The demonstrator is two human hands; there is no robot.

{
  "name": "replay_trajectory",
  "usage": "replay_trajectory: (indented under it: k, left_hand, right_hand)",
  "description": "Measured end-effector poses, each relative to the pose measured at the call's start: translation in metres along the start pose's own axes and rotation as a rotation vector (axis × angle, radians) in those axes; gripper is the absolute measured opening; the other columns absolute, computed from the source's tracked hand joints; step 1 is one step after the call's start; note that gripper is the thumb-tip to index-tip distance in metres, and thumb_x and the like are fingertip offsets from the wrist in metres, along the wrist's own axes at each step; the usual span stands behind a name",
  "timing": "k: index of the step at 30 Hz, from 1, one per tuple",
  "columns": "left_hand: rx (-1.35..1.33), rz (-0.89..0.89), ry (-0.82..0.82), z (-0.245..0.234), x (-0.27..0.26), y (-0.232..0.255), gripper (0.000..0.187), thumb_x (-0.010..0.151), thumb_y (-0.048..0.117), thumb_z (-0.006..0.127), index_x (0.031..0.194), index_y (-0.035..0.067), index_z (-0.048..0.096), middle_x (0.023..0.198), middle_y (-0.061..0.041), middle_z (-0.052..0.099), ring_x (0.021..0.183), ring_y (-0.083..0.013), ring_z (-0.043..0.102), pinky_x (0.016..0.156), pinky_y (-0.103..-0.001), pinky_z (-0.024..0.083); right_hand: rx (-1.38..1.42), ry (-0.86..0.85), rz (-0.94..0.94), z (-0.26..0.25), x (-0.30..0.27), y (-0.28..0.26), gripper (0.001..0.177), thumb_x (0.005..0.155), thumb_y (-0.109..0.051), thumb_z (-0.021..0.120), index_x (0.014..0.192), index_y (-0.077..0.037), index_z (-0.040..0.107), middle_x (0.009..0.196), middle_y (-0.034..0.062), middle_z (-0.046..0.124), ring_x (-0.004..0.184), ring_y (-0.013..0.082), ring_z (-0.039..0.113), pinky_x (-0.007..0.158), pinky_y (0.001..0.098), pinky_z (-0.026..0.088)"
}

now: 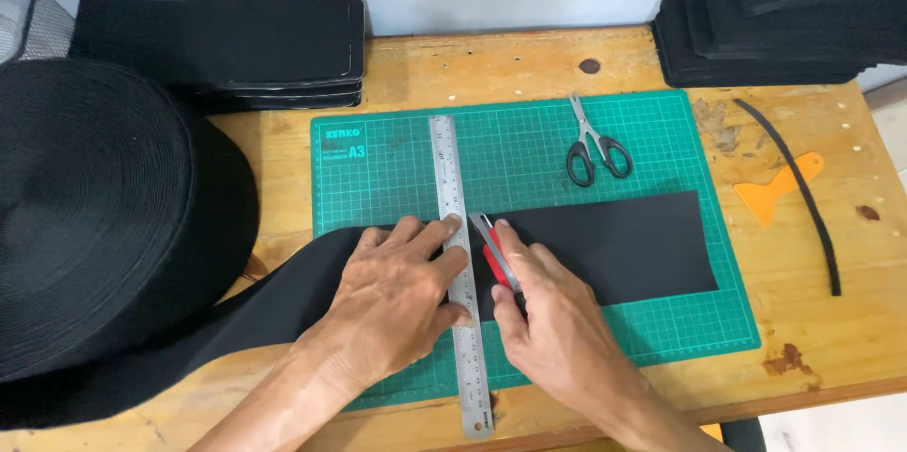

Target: Measuring and cutting black straps from a roll using a ruler and utility knife

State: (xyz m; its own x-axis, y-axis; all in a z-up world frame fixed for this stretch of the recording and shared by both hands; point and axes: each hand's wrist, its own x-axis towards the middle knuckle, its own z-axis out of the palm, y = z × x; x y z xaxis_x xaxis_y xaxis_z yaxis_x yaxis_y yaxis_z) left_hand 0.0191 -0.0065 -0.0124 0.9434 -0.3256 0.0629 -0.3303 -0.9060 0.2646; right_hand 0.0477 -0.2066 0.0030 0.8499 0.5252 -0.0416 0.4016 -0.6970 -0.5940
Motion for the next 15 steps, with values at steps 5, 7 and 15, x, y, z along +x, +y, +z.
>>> replay_trajectory:
  k: [5,7,15]
  left_hand:
    - [0.009,0.000,-0.013,0.001,0.002,-0.001,0.050,0.071,0.049,0.089,0.101,0.014,0.070,0.146,-0.009,0.058,0.114,-0.0350,0.054,0.077,-0.052,0.046]
    - [0.007,-0.009,-0.040,0.003,0.000,0.000,0.050,0.072,0.049,0.089,0.103,0.014,0.070,0.147,-0.008,0.057,0.116,-0.0348,0.054,0.078,-0.052,0.046]
    - [-0.014,0.009,-0.011,-0.002,0.000,0.000,0.047,0.074,0.046,0.086,0.104,0.014,0.069,0.144,-0.009,0.059,0.109,-0.0346,0.055,0.072,-0.052,0.044]
  right_hand:
    - [-0.101,-0.051,0.056,0.003,0.000,-0.008,0.066,0.095,-0.025,0.056,0.157,-0.009,0.037,0.107,0.0097,0.060,0.088,0.0398,0.064,0.071,0.0572,0.053]
    - [-0.122,-0.085,0.075,0.003,-0.003,-0.013,0.068,0.096,-0.027,0.056,0.158,-0.009,0.035,0.107,0.0098,0.059,0.083,0.0406,0.064,0.065,0.0583,0.054]
    - [-0.167,-0.247,0.110,-0.004,0.001,-0.028,0.080,0.094,-0.023,0.060,0.162,-0.004,0.022,0.122,0.0139,0.053,0.087,0.0440,0.067,0.075,0.0598,0.053]
